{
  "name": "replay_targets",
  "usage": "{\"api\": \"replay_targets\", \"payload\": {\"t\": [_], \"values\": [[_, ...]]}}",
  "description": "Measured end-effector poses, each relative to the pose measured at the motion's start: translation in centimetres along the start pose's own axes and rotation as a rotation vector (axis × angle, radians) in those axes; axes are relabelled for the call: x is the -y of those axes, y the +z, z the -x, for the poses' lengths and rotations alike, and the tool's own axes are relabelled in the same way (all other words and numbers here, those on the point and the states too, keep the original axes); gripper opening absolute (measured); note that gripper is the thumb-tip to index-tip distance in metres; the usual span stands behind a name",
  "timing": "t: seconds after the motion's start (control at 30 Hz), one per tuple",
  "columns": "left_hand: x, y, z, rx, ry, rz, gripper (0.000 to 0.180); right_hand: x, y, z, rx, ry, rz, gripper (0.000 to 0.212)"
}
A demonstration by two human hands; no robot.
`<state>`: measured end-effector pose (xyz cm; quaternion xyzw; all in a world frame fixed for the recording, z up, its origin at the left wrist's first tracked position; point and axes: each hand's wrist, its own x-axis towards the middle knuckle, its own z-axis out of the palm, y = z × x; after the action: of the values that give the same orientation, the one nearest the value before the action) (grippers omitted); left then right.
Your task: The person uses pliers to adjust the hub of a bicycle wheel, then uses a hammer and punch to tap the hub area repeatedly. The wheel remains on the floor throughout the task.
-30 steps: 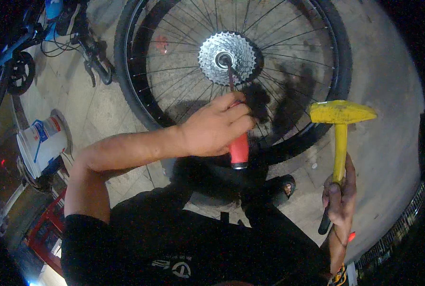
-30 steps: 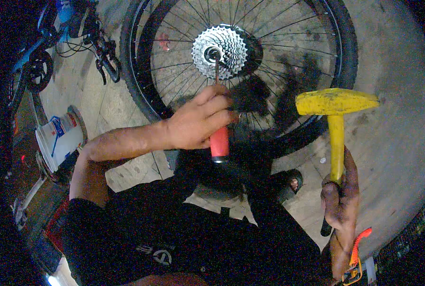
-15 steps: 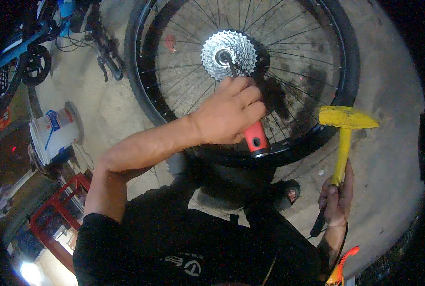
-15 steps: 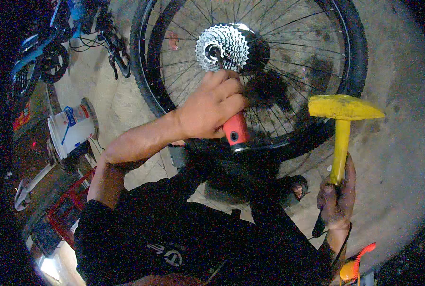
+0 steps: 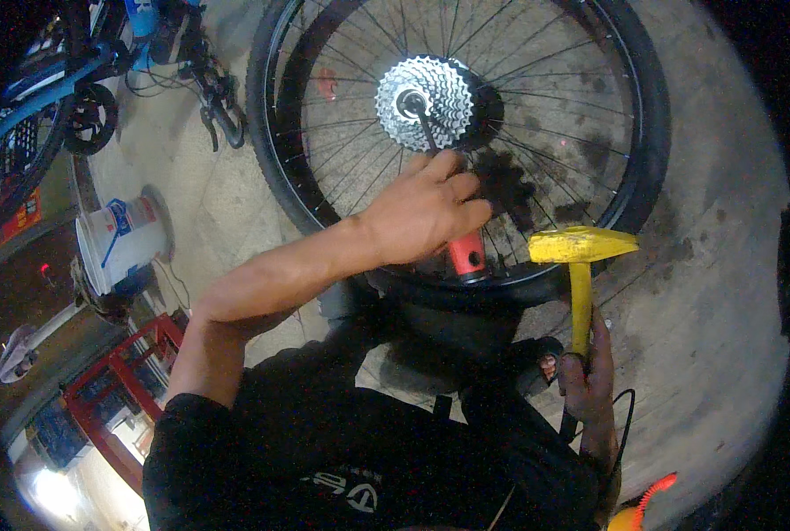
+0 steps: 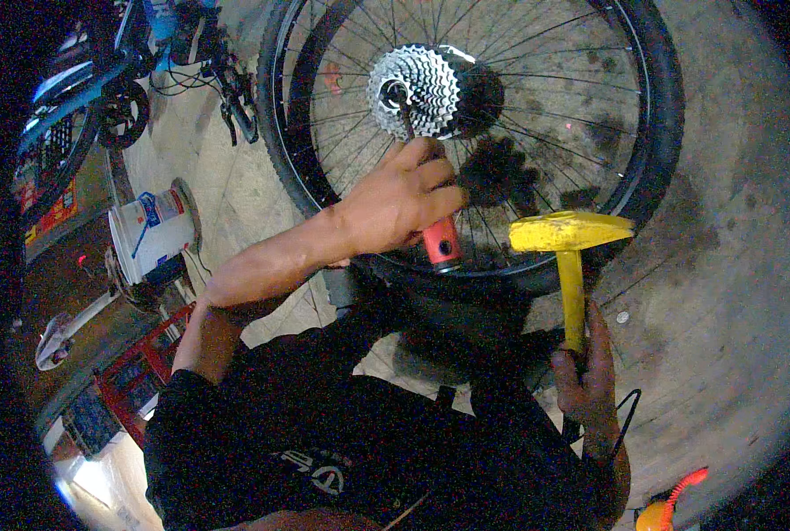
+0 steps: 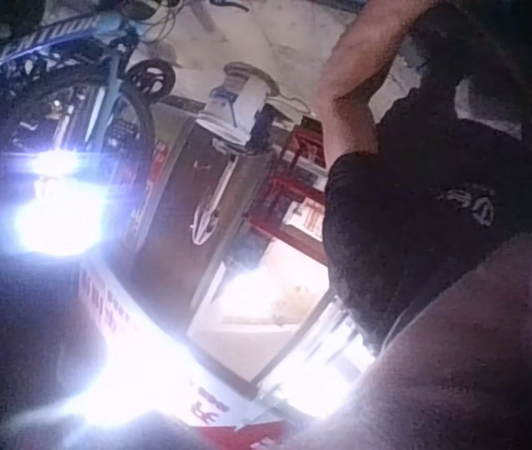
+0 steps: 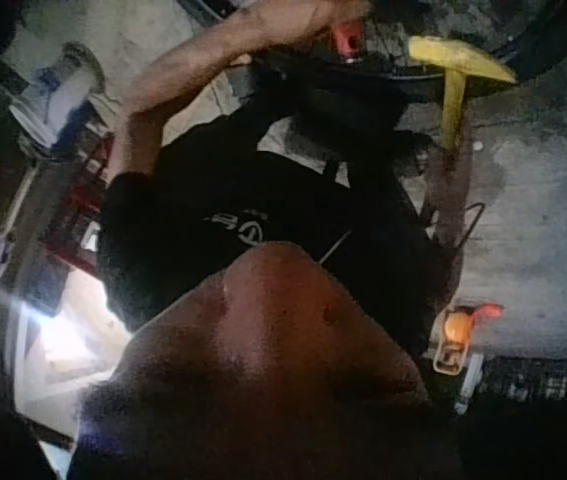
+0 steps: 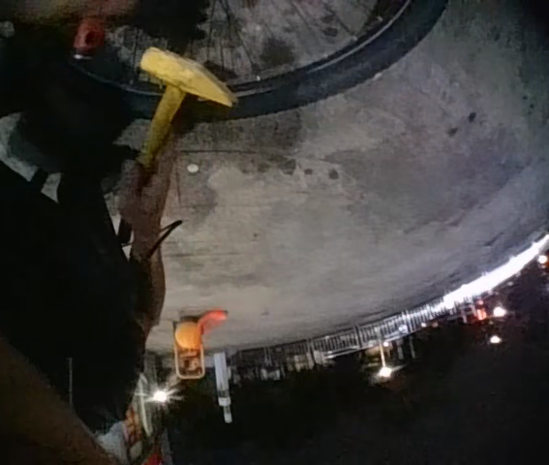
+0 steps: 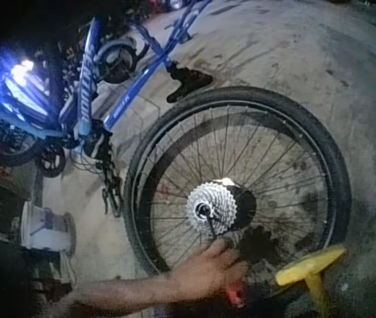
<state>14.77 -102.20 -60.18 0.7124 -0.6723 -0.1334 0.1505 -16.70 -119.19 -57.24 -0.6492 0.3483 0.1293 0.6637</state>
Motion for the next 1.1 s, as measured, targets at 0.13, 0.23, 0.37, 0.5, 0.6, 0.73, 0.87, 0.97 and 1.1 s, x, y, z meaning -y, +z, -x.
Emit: {"api": "replay_targets", "payload": {"t": [0.13, 0.23, 0.37, 0.5, 0.6, 0.73, 0.87, 0.97, 1.1], "values": [[0.0, -1.0, -2.0, -0.051, -0.085, 0.151, 0.035, -1.1, 0.0, -0.4, -0.004, -0.063, 0.062, 0.068], [0.5, -0.7, -2.8, -0.163, -0.123, 0.253, 0.037, -0.3, 0.1, -1.1, -0.015, -0.120, 0.014, 0.070], [-0.3, -1.5, -3.6, -0.128, -0.152, 0.195, 0.036, 0.0, -0.4, -1.2, -0.046, -0.058, -0.102, 0.071], [-0.7, -1.1, -3.7, -0.105, -0.195, 0.159, 0.035, 0.1, 0.2, -1.8, -0.125, -0.084, -0.145, 0.071], [-0.4, -0.8, -3.8, -0.149, -0.152, 0.153, 0.040, -1.0, 0.4, -2.1, -0.140, -0.148, -0.110, 0.071], [-0.6, -0.5, -3.4, -0.183, -0.162, 0.146, 0.041, -2.5, 1.4, -2.3, -0.098, -0.219, -0.184, 0.063], [-0.6, -0.2, -3.9, -0.235, -0.185, 0.163, 0.041, -5.5, 3.1, -2.7, -0.135, -0.543, -0.047, 0.046], [-0.6, -0.3, -4.4, -0.265, -0.187, 0.164, 0.036, -6.8, 5.0, -3.5, -0.202, -0.620, 0.026, 0.049], [-1.0, -0.5, -4.4, -0.243, -0.230, 0.137, 0.032, -7.1, 5.8, -4.6, -0.234, -0.615, 0.100, 0.042]]}}
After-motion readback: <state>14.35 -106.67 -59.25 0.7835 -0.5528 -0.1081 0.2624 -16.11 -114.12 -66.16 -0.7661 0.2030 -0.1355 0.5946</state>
